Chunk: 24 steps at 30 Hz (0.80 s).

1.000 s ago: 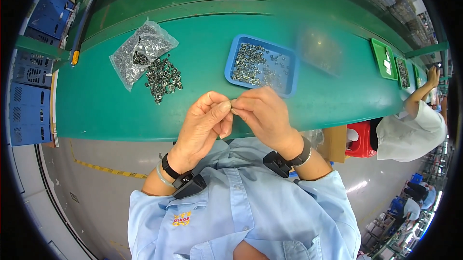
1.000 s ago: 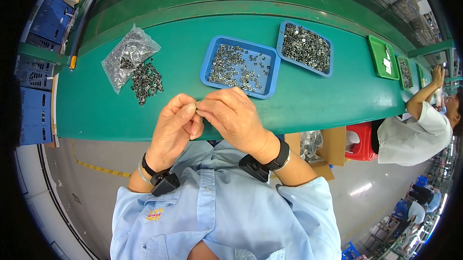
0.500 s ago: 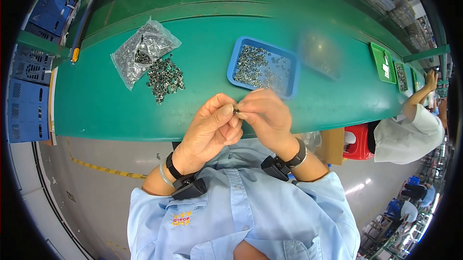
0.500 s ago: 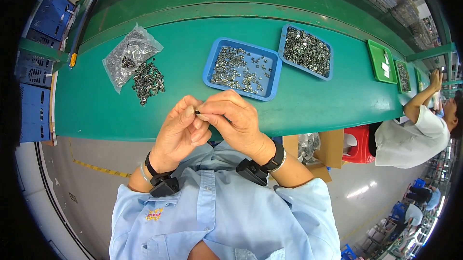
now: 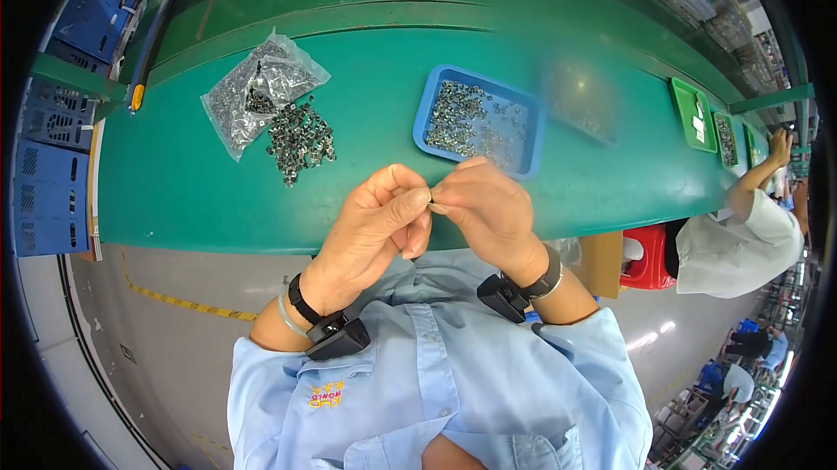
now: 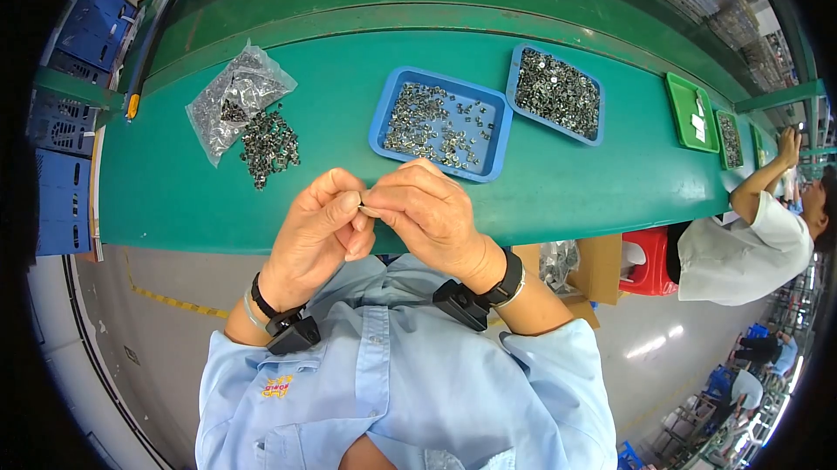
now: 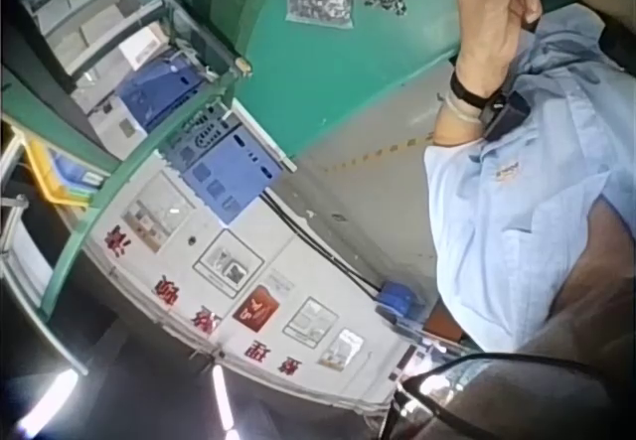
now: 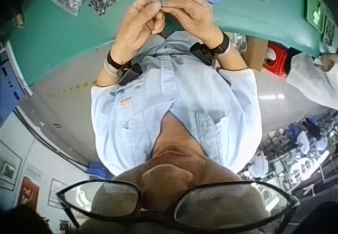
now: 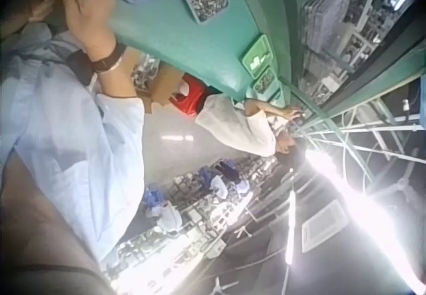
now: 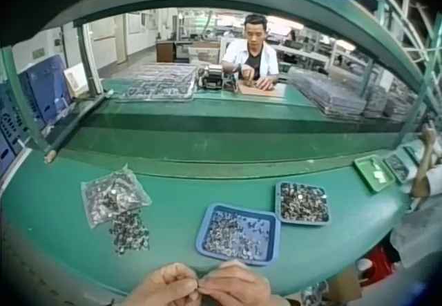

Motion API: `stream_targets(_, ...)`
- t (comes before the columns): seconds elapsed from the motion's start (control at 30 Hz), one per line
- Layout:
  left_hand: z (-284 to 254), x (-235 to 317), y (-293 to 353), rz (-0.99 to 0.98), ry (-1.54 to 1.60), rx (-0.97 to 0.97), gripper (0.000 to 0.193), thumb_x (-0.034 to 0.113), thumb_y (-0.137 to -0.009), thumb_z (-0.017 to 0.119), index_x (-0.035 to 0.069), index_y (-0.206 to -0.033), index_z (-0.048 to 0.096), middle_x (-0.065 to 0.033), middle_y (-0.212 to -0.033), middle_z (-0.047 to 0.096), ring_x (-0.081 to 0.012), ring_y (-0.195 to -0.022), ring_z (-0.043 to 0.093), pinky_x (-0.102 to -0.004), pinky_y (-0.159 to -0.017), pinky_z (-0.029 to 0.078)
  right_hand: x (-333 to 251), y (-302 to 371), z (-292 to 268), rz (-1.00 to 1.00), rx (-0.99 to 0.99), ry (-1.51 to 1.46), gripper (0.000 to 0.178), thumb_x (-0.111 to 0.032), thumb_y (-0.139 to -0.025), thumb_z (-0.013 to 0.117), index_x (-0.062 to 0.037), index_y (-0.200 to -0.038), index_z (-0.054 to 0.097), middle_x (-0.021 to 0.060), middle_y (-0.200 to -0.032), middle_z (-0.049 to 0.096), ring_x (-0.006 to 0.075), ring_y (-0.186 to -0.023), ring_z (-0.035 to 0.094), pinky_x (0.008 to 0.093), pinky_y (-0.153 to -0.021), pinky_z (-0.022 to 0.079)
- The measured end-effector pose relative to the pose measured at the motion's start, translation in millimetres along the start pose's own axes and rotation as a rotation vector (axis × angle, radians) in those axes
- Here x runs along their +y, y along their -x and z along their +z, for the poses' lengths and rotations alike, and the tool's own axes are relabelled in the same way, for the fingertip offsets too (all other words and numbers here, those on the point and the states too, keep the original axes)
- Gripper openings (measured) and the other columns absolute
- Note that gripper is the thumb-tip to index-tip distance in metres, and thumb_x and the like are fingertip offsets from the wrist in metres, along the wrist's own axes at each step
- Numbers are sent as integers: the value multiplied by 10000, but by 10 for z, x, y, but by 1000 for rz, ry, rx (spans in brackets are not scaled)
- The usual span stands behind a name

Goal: Assembling small electronic components into housing or onto boards at a factory workstation.

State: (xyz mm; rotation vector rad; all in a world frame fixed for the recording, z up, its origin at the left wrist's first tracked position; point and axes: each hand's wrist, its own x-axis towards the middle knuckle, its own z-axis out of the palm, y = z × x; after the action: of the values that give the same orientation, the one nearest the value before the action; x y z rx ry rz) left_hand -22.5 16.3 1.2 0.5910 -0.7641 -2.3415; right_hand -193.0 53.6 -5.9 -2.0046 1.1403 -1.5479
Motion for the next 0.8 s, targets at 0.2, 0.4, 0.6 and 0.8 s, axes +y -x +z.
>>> stream_targets(0.2,27,19,10,9,-69,67,175,235,-915,553,62,-912,524,-44,-734,575,-134,-507,510,-254,-441,362,60,-8,3,-56,2,141,196,-18,-691,708,-43,-867,623,63,-807,593,229,-718,569,325,-642,463)
stream_targets(0.4,37,19,4,-37,-15,99,143,201,-931,520,58,-919,525,-49,-733,578,-131,-512,508,-257,-434,349,57,-29,-19,-86,-5,232,236,-22,-658,726,-53,-866,619,46,-809,572,224,-724,549,316,-614,459)
stream_targets(0.6,27,14,-10,-75,50,106,109,166,-926,520,56,-927,526,-53,-721,574,-129,-515,502,-257,-431,334,61,-1,-11,-76,-6,218,244,-9,-655,721,-53,-872,618,50,-811,572,226,-719,552,320,-613,464)
stream_targets(0.8,34,3,-11,-58,41,106,92,151,-924,521,59,-936,526,-61,-699,568,-128,-509,489,-257,-433,332,45,39,-5,-15,-13,188,197,15,-679,705,-23,-858,630,92,-820,593,251,-715,588,329,-634,488)
